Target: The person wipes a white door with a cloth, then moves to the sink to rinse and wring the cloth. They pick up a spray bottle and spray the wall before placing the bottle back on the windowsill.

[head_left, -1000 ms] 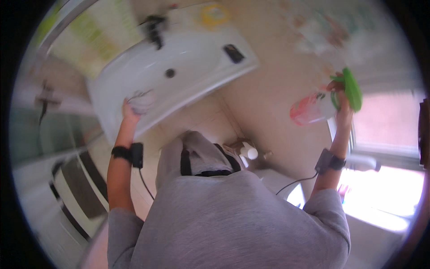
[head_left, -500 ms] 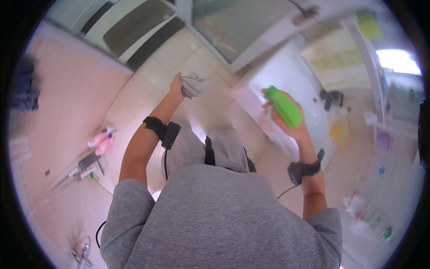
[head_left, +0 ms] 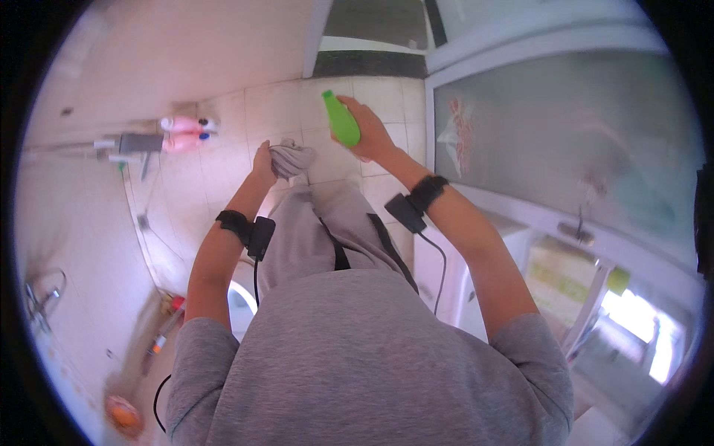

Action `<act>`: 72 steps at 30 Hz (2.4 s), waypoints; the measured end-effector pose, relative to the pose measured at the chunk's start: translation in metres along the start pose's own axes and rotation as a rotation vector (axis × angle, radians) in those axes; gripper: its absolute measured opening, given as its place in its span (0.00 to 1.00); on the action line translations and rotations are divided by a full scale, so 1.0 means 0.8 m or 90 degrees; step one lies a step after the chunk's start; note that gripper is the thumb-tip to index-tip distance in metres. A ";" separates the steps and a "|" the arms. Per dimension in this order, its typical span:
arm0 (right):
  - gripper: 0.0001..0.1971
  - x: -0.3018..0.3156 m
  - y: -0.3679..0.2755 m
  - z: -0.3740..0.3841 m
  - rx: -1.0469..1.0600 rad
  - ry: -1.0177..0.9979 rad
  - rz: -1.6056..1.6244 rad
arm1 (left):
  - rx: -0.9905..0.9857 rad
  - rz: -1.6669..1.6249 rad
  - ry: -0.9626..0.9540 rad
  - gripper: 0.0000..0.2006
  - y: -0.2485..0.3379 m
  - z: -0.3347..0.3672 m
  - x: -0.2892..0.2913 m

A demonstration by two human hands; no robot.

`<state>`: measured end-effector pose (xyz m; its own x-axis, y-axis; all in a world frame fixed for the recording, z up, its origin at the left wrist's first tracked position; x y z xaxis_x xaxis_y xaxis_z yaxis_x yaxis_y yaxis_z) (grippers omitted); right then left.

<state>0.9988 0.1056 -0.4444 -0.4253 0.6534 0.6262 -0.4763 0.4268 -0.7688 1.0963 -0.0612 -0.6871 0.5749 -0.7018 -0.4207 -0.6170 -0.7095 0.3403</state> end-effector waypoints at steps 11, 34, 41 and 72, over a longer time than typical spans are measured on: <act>0.29 -0.106 0.103 0.261 0.021 -0.151 -0.048 | -0.110 -0.383 0.106 0.27 0.059 0.005 0.057; 0.24 -0.206 0.234 0.374 0.157 -0.420 -0.130 | -0.099 -0.695 0.272 0.24 -0.013 0.055 0.025; 0.27 -0.261 0.197 0.383 0.267 -0.369 -0.221 | -0.111 -0.662 0.233 0.24 -0.007 0.060 0.031; 0.18 -0.353 0.031 0.435 0.131 -0.547 -0.027 | -0.139 -0.758 0.122 0.24 -0.002 0.086 0.078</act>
<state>0.8389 -0.2859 -0.5949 -0.7964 -0.0906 0.5980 -0.5981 0.2650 -0.7564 1.0963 -0.0993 -0.7721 0.7995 0.4077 -0.4411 0.4406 -0.8972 -0.0308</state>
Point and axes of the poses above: each hand's wrist, its own z-axis towards the middle knuckle, its own x-axis out of the back of the hand, y = z × x, the point moved 7 cm from there along z, towards the middle knuckle, and after that the axes turned 8 degrees about z, right-handed, at the moved point
